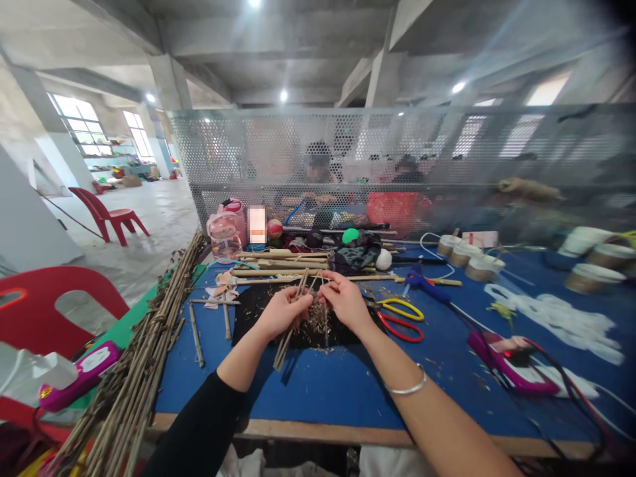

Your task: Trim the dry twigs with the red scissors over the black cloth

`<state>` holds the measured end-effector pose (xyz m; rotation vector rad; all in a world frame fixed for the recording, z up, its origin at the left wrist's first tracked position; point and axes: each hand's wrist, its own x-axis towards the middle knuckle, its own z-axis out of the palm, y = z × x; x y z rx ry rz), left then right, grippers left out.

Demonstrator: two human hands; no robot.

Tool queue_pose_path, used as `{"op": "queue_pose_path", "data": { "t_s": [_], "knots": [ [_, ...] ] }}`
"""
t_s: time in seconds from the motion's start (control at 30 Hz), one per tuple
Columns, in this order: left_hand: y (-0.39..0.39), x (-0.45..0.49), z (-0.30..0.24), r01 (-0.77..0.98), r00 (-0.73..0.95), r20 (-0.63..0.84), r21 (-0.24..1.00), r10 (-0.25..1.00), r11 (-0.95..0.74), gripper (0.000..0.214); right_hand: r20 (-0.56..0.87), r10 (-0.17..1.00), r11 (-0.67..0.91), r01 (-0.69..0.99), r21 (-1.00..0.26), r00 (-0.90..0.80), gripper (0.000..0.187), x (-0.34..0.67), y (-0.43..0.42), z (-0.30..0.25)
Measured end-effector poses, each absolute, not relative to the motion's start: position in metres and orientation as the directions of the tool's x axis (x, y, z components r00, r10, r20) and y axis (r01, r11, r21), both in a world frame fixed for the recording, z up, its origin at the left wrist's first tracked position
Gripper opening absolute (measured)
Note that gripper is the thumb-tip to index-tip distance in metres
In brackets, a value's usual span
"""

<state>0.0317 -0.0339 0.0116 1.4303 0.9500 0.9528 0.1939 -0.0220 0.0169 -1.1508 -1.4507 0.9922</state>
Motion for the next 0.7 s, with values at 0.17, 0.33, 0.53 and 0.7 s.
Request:
{"op": "queue_pose_path", "data": {
  "t_s": [0.17,0.33,0.53,0.7],
  "knots": [
    [-0.037,0.023,0.019,0.384,0.388,0.066,0.895,0.919,-0.227,0.030,0.516,0.827,0.500,0.713,-0.492,-0.225,0.022,0.214,-0.017,0.033],
    [-0.041,0.013,0.031,0.736,0.297,0.310,0.528,0.903,-0.424,0.030,0.439,0.754,0.618,0.755,-0.220,-0.489,0.018,0.237,-0.024,0.064],
    [-0.053,0.018,0.047,0.593,0.504,0.335,0.536,0.796,-0.601,0.031,0.190,0.863,0.363,0.315,-0.877,-0.468,0.021,0.244,-0.029,0.073],
    [-0.058,0.026,0.045,0.457,0.438,0.295,0.740,0.849,-0.493,0.036,0.217,0.900,0.034,-0.433,-0.901,-0.379,0.024,0.225,-0.031,0.053]
  ]
}}
